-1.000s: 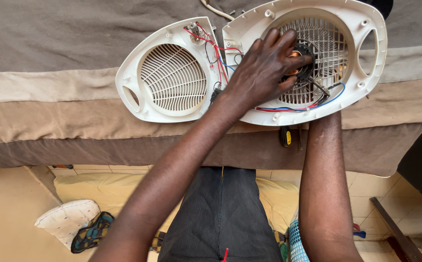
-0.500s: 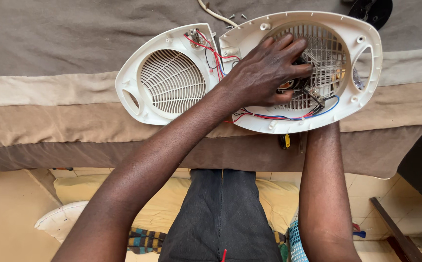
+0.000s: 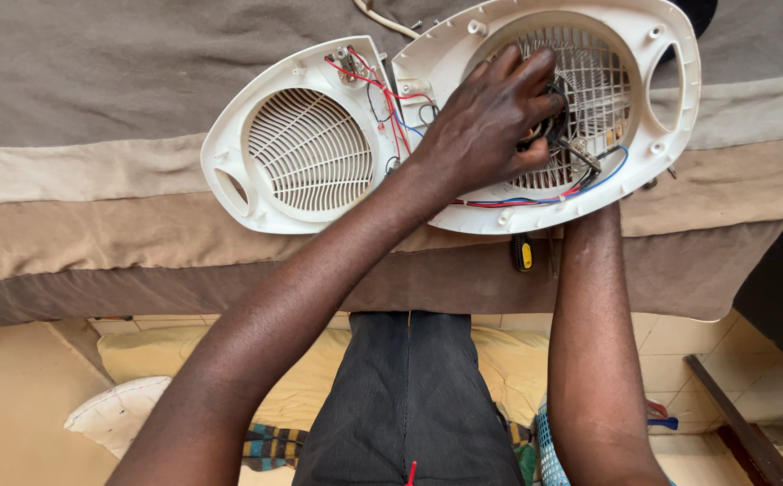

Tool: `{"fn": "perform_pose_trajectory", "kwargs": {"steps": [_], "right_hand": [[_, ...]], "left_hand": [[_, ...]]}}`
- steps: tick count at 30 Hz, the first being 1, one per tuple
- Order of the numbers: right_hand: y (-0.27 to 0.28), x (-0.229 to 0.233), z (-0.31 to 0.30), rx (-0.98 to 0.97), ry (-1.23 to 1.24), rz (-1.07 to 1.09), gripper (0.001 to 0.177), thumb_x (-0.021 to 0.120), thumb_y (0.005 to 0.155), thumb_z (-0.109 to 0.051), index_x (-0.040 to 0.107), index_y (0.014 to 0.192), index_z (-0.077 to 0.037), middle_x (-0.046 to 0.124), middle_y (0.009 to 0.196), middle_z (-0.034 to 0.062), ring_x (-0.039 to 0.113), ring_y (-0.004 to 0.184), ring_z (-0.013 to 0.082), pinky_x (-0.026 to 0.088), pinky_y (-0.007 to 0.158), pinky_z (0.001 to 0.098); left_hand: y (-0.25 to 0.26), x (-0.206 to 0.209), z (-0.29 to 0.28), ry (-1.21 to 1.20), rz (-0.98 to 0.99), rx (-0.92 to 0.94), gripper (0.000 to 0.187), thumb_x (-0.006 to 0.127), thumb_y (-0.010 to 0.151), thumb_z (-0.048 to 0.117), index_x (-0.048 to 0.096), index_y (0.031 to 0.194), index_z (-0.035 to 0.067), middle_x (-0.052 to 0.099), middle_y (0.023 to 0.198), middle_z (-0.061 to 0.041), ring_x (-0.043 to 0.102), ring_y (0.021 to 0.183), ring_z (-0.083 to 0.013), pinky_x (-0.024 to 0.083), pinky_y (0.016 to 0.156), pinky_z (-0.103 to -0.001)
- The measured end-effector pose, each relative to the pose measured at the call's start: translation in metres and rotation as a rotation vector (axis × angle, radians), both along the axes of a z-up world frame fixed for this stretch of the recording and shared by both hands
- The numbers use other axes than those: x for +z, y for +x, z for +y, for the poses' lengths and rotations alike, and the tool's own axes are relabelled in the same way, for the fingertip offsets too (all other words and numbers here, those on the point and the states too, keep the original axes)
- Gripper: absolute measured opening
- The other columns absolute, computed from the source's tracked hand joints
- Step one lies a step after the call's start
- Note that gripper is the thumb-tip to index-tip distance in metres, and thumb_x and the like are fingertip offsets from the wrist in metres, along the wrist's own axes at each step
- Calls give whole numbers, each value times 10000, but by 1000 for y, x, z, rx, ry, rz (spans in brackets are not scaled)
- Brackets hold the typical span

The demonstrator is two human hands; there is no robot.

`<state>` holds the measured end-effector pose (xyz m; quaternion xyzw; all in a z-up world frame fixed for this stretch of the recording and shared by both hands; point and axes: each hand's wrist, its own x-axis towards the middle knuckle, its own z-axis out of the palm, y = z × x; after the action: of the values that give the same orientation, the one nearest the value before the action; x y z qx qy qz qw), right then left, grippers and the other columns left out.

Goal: The person disassembles a white electric fan on a bed. They use a screwdriver to remove screws from the fan blades and motor housing, then detach the blades and separate the front and rear grilles. The person also manipulates internal wiring and components while the fan remains open.

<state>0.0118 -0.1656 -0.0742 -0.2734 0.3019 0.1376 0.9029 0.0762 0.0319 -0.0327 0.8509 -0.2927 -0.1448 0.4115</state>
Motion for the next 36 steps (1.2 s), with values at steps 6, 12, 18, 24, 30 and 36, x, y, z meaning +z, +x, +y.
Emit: {"fn": "perform_pose_trajectory", "kwargs": {"steps": [6, 12, 18, 24, 30, 36], "right_hand": [[-1, -7, 0, -6, 17, 3, 566, 536, 1092, -420, 507, 1501, -29, 593, 1480, 140, 589, 1371, 276, 506, 1208, 469], [-7, -9, 1, -19, 33, 9, 562, 540, 1093, -417, 510, 1498, -29, 595, 1478, 137, 588, 1371, 274, 503, 1212, 470], [-22, -3, 8, -15, 60, 48, 557, 543, 1094, -413, 512, 1496, -28, 597, 1477, 134, 588, 1371, 271, 499, 1215, 471], [-37, 9, 25, -2, 86, 92, 553, 547, 1095, -409, 515, 1494, -28, 598, 1475, 130, 588, 1371, 268, 495, 1219, 472], [-52, 14, 25, -14, 82, 104, 628, 545, 1044, -499, 507, 1499, -68, 585, 1494, 105, 568, 1402, 264, 464, 1252, 493], [-59, -3, 17, -6, 46, 96, 646, 517, 1087, -536, 509, 1497, -36, 599, 1448, 135, 586, 1372, 274, 493, 1218, 495]], "left_hand": [[8, -8, 7, -54, -50, -34, 405, 800, 767, 296, 724, 1116, 104, 458, 1216, -94, 482, 1158, -286, 470, 1034, -482], [3, -14, 6, -49, -20, -15, 380, 814, 739, 266, 712, 1083, 144, 469, 1223, -71, 485, 1159, -274, 494, 1053, -451], [14, -12, 16, -101, 75, 37, 350, 838, 719, 227, 712, 1038, 156, 479, 1178, -61, 510, 1143, -262, 529, 1009, -426], [23, -7, 30, -187, 55, 70, 436, 898, 718, 235, 724, 1109, 152, 494, 1244, -67, 517, 1212, -291, 516, 1012, -452], [18, -2, 22, -60, 74, 53, 484, 889, 728, 245, 746, 1183, 161, 513, 1188, -31, 539, 1152, -245, 538, 1049, -415], [8, 0, 12, -92, 20, 138, 485, 884, 730, 178, 732, 1187, 119, 514, 1169, -30, 559, 1130, -225, 582, 1003, -376]]}}
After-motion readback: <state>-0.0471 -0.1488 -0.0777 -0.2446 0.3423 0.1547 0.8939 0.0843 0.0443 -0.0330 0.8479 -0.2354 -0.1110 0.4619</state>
